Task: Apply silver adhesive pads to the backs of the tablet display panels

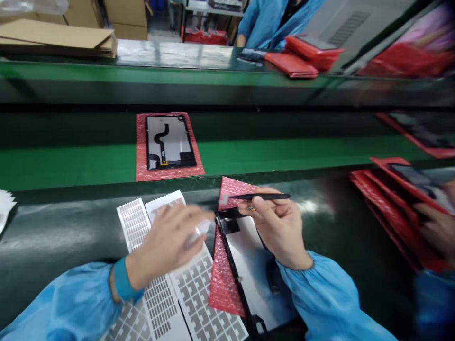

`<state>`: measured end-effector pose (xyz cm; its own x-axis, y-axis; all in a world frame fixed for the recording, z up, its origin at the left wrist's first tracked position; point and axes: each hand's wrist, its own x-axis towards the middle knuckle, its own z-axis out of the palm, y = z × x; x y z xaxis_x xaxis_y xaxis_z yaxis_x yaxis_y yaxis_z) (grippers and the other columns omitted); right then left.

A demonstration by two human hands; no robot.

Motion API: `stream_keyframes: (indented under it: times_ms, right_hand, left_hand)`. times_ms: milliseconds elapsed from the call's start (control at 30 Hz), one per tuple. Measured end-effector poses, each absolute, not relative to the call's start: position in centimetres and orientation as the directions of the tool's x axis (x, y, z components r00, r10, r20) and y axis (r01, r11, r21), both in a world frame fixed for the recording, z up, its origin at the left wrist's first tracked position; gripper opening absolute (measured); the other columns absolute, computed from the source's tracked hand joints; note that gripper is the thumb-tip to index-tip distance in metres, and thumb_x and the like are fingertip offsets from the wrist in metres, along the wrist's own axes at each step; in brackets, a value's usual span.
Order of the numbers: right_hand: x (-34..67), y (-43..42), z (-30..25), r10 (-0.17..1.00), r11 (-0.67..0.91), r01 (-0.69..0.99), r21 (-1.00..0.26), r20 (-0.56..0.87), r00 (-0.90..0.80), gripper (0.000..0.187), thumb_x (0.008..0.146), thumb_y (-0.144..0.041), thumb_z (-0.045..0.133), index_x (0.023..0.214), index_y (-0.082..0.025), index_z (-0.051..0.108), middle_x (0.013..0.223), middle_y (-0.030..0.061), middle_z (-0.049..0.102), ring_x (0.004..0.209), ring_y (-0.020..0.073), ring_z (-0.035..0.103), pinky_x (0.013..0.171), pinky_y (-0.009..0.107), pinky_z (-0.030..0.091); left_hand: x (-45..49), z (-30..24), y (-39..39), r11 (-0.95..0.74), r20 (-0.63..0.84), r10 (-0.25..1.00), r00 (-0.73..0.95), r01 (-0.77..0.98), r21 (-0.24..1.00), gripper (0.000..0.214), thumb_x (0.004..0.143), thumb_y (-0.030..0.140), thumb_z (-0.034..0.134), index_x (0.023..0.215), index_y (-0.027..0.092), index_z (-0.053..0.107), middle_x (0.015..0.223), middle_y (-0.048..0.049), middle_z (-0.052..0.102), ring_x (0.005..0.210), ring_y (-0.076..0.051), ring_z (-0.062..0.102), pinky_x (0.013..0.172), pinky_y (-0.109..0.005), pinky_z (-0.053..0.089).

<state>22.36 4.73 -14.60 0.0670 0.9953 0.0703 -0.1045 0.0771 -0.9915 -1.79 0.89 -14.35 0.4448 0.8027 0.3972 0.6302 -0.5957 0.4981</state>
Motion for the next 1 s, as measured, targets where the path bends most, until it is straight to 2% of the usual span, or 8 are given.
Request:
stream_keyframes:
  times_ms: [67, 100, 167, 333, 533, 1000]
  right_hand:
    - [24.3, 3.3, -14.7, 0.996, 0.032, -0.046, -0.998, 0.028, 0.084, 0.042, 0.084, -0.042, 0.084, 0.11, -0.026, 0.056, 0.07, -0.0025, 0.076, 0.064, 0.0232, 0.077, 0.062, 0.032, 0.068]
    - [24.9, 2.5, -14.8, 0.997, 0.002, -0.01, -1.0, 0.001, 0.072, 0.044, 0.085, -0.041, 0.084, 0.112, -0.027, 0.052, 0.07, -0.0031, 0.076, 0.062, 0.023, 0.077, 0.061, 0.031, 0.068]
    - [25.6, 1.0, -15.3, 0.999, -0.042, 0.048, -0.998, -0.041, 0.036, 0.049, 0.085, -0.041, 0.083, 0.111, -0.028, 0.044, 0.072, -0.0021, 0.077, 0.062, 0.0236, 0.077, 0.061, 0.03, 0.067]
    - [25.6, -0.5, -15.8, 0.998, -0.047, 0.084, -0.995, -0.044, 0.041, 0.055, 0.084, -0.038, 0.084, 0.107, -0.03, 0.034, 0.071, -0.0024, 0.076, 0.059, 0.0226, 0.076, 0.061, 0.029, 0.066]
    - [25.7, -0.4, -15.7, 0.994, -0.074, 0.145, -0.987, -0.062, 0.085, 0.053, 0.084, -0.038, 0.083, 0.105, -0.03, 0.035, 0.07, -0.0024, 0.076, 0.058, 0.0232, 0.075, 0.06, 0.031, 0.067]
    - [25.6, -0.6, -15.8, 0.997, -0.02, 0.086, -0.996, -0.013, 0.077, 0.048, 0.087, -0.023, 0.082, 0.105, -0.028, 0.038, 0.073, -0.0023, 0.078, 0.061, 0.0192, 0.077, 0.063, 0.021, 0.066]
  left_hand:
    - [0.0, -14.9, -0.3, -0.769, 0.362, 0.639, 0.679, 0.555, 0.317, 0.022, 0.101, 0.028, 0.058, 0.123, 0.024, 0.063, 0.102, -0.0026, 0.07, 0.089, -0.018, 0.061, 0.076, -0.037, 0.038]
    - [0.7, -15.2, -0.8, -0.819, 0.351, 0.573, 0.74, 0.51, 0.262, 0.019, 0.101, 0.027, 0.058, 0.118, 0.023, 0.065, 0.095, -0.0013, 0.07, 0.084, -0.017, 0.06, 0.072, -0.037, 0.035]
    - [1.8, -15.9, -1.4, -0.851, 0.352, 0.525, 0.775, 0.478, 0.217, 0.019, 0.1, 0.027, 0.06, 0.117, 0.022, 0.066, 0.09, -0.0009, 0.068, 0.081, -0.017, 0.057, 0.068, -0.037, 0.031]
    - [2.2, -16.4, -1.4, -0.831, 0.33, 0.556, 0.763, 0.497, 0.25, 0.024, 0.102, 0.029, 0.058, 0.122, 0.02, 0.065, 0.093, -0.0001, 0.07, 0.082, -0.018, 0.056, 0.068, -0.037, 0.031]
    - [2.1, -15.9, -1.3, -0.824, 0.3, 0.56, 0.772, 0.483, 0.296, 0.025, 0.103, 0.031, 0.055, 0.124, 0.022, 0.065, 0.093, 0.0, 0.071, 0.082, -0.017, 0.056, 0.068, -0.037, 0.034]
    - [2.3, -15.9, -1.0, -0.823, 0.324, 0.56, 0.762, 0.469, 0.32, 0.026, 0.101, 0.028, 0.062, 0.124, 0.019, 0.067, 0.092, 0.0026, 0.068, 0.082, -0.016, 0.054, 0.069, -0.035, 0.032]
